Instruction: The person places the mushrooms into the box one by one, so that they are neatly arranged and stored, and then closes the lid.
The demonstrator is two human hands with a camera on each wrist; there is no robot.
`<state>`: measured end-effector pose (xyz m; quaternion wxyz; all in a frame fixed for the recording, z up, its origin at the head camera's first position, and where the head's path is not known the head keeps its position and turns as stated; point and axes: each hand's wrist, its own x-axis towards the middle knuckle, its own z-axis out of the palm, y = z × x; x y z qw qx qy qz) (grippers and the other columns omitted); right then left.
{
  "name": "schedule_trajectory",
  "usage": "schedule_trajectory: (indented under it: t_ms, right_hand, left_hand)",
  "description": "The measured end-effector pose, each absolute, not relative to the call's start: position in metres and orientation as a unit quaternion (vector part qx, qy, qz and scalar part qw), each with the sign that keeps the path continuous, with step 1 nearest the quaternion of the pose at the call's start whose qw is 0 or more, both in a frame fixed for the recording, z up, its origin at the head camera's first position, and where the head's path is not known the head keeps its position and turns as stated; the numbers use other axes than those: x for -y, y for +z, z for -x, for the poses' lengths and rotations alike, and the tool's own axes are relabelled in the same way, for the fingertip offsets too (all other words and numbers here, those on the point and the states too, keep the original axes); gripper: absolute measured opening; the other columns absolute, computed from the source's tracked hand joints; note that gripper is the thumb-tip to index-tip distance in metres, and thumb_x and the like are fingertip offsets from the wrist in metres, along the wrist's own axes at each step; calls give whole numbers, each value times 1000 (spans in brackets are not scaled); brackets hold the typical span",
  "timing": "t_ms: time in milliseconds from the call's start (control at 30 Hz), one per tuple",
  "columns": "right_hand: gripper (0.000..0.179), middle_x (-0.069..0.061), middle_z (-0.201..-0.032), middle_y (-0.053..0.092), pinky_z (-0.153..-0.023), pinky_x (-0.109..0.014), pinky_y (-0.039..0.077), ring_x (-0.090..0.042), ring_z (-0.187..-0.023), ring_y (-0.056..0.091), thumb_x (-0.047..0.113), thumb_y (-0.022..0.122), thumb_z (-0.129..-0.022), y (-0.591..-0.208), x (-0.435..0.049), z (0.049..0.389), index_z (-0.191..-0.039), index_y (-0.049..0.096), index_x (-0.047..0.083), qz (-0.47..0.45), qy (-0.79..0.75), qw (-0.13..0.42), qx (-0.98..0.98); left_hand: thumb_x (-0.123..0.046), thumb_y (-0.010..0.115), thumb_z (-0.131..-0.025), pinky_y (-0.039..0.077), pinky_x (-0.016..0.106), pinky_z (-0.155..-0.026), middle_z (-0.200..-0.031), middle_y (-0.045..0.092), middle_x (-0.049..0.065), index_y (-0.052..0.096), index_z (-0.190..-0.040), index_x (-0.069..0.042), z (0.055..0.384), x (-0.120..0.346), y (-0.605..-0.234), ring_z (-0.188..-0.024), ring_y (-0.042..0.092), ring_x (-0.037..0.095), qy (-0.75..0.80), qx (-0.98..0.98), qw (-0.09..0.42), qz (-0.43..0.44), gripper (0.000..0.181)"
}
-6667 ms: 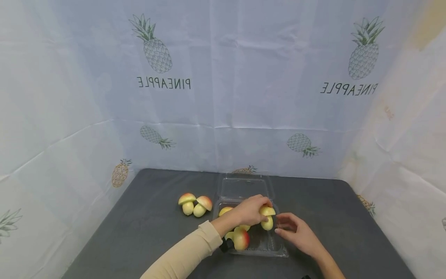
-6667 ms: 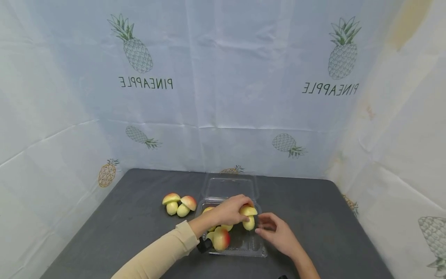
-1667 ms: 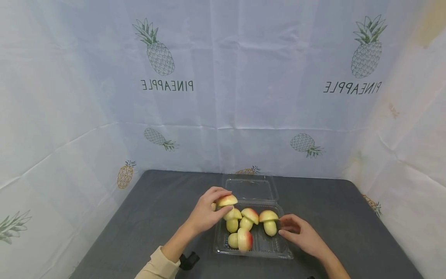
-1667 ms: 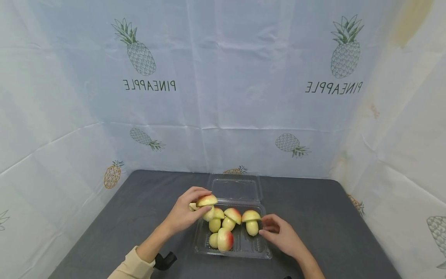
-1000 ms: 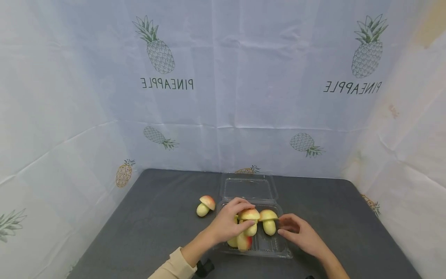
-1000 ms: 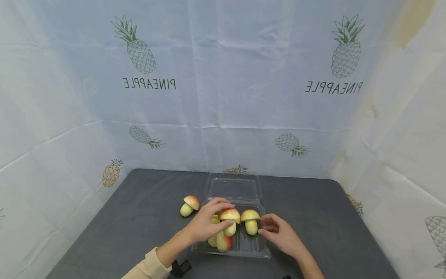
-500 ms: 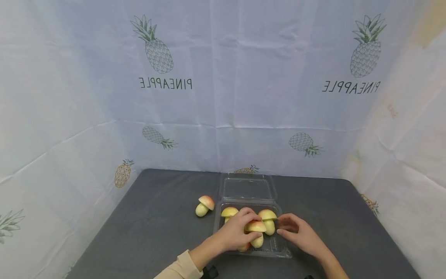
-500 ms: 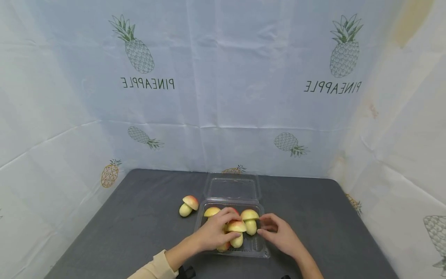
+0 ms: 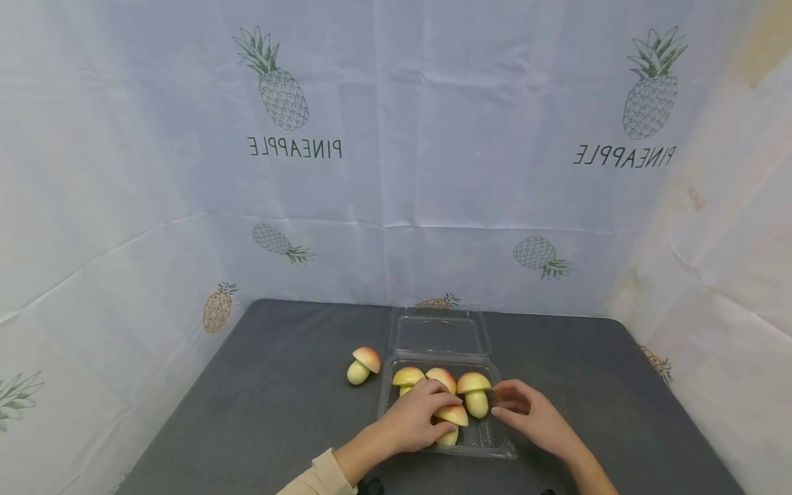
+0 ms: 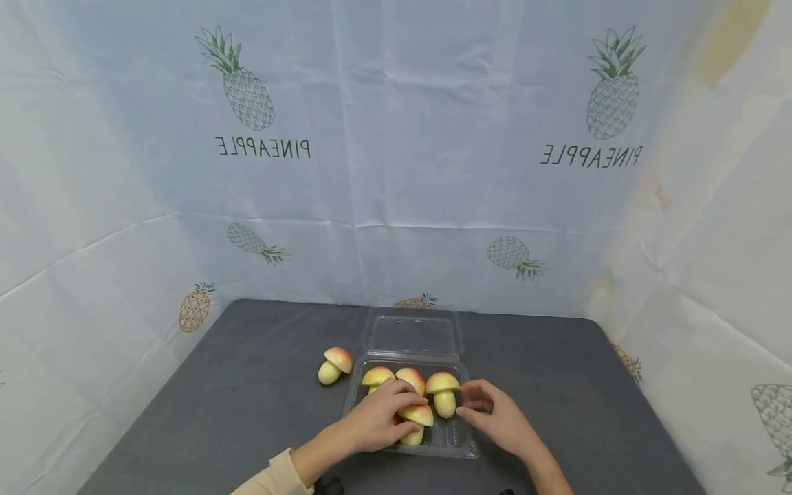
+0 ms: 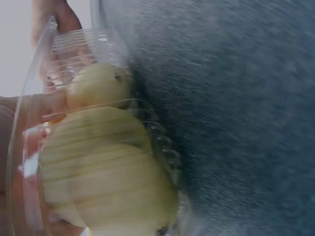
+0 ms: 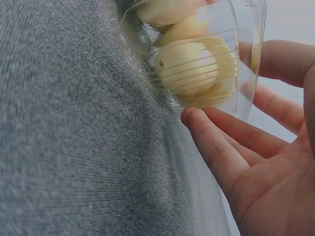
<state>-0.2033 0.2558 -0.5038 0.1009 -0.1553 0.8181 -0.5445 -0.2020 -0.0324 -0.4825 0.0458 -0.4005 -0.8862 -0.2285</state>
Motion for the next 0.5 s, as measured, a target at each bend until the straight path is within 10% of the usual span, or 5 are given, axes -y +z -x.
schedule_trajectory:
  t_ms: [500]
  right_hand:
    - [45,-27,-134,57,-82,-33,58,-31,-113,65,22,67,-100,-502,-257,204,-136,53,-2,151,-541,105,-821]
  left_hand:
    - [-35,74,-93,50,22,-85,-112,65,-8,72,-121,-18,200,54,-476,-99,57,4,-217,905,26,365,33]
